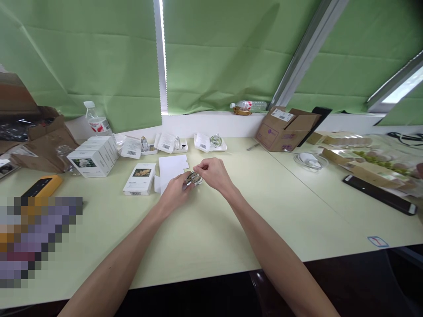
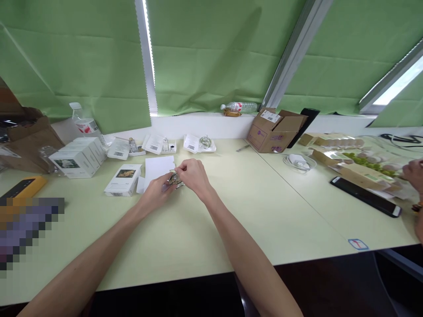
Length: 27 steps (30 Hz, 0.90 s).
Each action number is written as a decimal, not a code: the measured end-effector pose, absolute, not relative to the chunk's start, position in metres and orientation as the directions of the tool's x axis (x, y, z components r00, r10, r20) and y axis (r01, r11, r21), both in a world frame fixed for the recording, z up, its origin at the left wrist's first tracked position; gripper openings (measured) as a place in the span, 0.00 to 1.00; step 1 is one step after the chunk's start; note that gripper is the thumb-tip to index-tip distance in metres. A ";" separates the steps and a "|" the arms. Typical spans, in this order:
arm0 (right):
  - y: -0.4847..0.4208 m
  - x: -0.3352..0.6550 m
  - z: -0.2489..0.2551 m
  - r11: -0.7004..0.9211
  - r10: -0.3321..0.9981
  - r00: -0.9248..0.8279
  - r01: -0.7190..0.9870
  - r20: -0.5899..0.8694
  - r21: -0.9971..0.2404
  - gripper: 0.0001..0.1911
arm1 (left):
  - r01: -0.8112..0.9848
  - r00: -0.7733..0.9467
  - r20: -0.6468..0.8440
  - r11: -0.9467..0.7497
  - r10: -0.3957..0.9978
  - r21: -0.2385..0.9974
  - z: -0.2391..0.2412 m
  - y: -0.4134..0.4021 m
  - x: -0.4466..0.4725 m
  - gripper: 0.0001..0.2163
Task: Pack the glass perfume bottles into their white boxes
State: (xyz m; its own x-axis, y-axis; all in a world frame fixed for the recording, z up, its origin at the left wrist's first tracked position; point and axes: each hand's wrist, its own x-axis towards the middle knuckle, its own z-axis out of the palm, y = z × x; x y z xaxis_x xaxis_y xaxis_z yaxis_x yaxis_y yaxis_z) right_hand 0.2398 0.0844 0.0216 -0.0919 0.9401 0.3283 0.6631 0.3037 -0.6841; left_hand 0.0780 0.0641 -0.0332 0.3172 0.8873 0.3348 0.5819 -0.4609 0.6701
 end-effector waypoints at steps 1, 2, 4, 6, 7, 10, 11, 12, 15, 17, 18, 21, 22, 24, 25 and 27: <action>0.085 0.240 0.021 0.302 0.942 -0.092 0.654 0.324 -0.693 0.09 | 0.584 0.315 0.336 -0.461 0.888 0.668 -0.033 0.064 0.078 0.12; 0.086 0.240 0.020 0.301 0.943 -0.093 0.648 0.320 -0.699 0.09 | 0.588 0.313 0.336 -0.459 0.889 0.666 -0.033 0.064 0.078 0.13; 0.087 0.240 0.019 0.298 0.944 -0.088 0.646 0.319 -0.703 0.10 | 0.595 0.313 0.331 -0.455 0.890 0.662 -0.033 0.064 0.078 0.13; 0.087 0.240 0.019 0.299 0.941 -0.080 0.655 0.330 -0.694 0.11 | 0.599 0.313 0.331 -0.455 0.890 0.659 -0.033 0.064 0.078 0.13; 0.087 0.239 0.018 0.301 0.938 -0.075 0.661 0.338 -0.687 0.11 | 0.598 0.313 0.334 -0.458 0.889 0.658 -0.034 0.065 0.078 0.13; 0.087 0.238 0.018 0.297 0.934 -0.062 0.680 0.351 -0.671 0.11 | 0.597 0.309 0.339 -0.458 0.889 0.658 -0.035 0.065 0.078 0.13; 0.087 0.237 0.017 0.295 0.934 -0.058 0.683 0.352 -0.669 0.11 | 0.597 0.308 0.338 -0.458 0.889 0.659 -0.035 0.065 0.078 0.14; 0.087 0.237 0.017 0.293 0.934 -0.056 0.684 0.352 -0.668 0.11 | 0.597 0.306 0.338 -0.456 0.890 0.660 -0.036 0.065 0.078 0.14; 0.086 0.236 0.016 0.290 0.933 -0.052 0.692 0.355 -0.661 0.12 | 0.590 0.307 0.339 -0.457 0.889 0.666 -0.036 0.065 0.078 0.14; 0.085 0.236 0.016 0.289 0.932 -0.052 0.702 0.359 -0.651 0.12 | 0.585 0.309 0.341 -0.460 0.888 0.668 -0.036 0.065 0.078 0.14; 0.085 0.235 0.016 0.291 0.931 -0.053 0.706 0.362 -0.645 0.12 | 0.584 0.311 0.342 -0.462 0.887 0.668 -0.036 0.065 0.078 0.14; 0.086 0.236 0.016 0.295 0.931 -0.058 0.701 0.360 -0.649 0.12 | 0.590 0.308 0.339 -0.458 0.889 0.666 -0.036 0.066 0.078 0.14; 0.086 0.236 0.017 0.294 0.934 -0.061 0.691 0.352 -0.660 0.12 | 0.592 0.305 0.337 -0.455 0.890 0.665 -0.037 0.066 0.078 0.14; 0.087 0.237 0.017 0.290 0.941 -0.069 0.667 0.331 -0.686 0.11 | 0.594 0.304 0.336 -0.453 0.891 0.664 -0.037 0.066 0.078 0.14; 0.087 0.238 0.017 0.289 0.944 -0.073 0.658 0.323 -0.695 0.11 | 0.594 0.305 0.336 -0.454 0.891 0.664 -0.037 0.066 0.078 0.13; 0.087 0.238 0.017 0.289 0.944 -0.075 0.663 0.322 -0.691 0.11 | 0.592 0.307 0.341 -0.459 0.888 0.662 -0.037 0.065 0.077 0.13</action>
State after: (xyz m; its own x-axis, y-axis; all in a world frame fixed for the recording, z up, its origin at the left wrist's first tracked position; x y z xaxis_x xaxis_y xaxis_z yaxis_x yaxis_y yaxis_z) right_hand 0.2378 0.0872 0.0167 -0.0751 0.9437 0.3222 0.6631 0.2886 -0.6907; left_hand 0.0773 0.0655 -0.0368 0.3074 0.8885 0.3407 0.5924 -0.4589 0.6622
